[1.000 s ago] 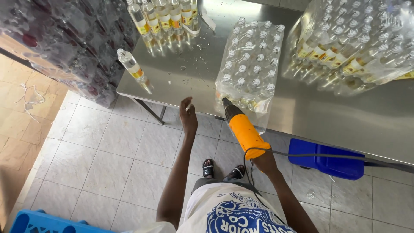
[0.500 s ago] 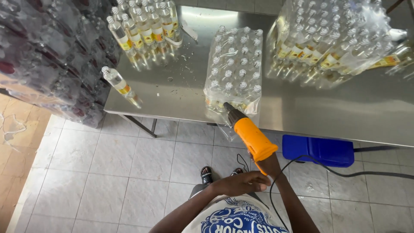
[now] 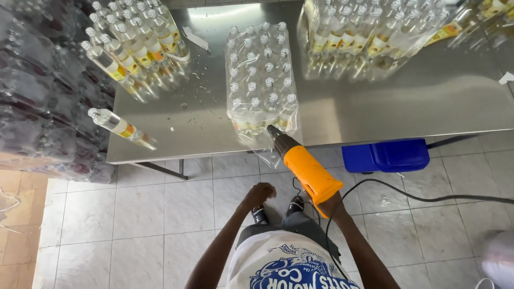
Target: The person folds the plastic wrap around a pack of bottles and uses a heat gun to shrink and seal the plastic. The person repeatedly moves the heat gun along the edges and sides of the pack to tighten the wrap.
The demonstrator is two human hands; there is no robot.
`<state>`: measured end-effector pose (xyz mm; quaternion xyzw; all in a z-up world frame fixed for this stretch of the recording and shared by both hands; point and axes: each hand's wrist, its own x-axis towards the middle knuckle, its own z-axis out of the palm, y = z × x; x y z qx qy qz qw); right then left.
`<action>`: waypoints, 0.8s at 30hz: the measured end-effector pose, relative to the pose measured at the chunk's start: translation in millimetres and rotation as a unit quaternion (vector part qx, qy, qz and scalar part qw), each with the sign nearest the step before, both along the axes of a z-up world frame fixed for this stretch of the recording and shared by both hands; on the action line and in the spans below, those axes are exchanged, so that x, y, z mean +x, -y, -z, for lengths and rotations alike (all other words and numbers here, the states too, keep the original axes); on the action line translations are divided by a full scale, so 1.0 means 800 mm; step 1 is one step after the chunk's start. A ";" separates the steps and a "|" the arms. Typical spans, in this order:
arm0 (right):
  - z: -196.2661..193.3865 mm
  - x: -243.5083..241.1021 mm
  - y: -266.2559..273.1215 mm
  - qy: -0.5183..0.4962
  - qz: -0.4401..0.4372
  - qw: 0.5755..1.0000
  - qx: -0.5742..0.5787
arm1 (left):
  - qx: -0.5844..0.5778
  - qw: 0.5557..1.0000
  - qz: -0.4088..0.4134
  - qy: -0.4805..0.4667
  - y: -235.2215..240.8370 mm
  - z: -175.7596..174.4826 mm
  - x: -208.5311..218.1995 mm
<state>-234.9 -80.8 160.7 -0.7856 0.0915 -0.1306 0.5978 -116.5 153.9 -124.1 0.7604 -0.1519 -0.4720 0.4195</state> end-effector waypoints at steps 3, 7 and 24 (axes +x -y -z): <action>0.001 -0.010 0.005 -0.002 0.008 1.000 -0.003 | -0.090 0.958 -0.269 0.046 0.042 -0.104 -0.023; -0.002 -0.009 0.031 -0.004 0.009 1.000 -0.009 | -0.138 0.900 -0.353 0.213 0.150 -0.166 0.000; -0.004 0.012 0.223 0.000 -0.091 0.995 -0.028 | -0.119 0.760 -0.581 0.265 0.153 -0.170 0.044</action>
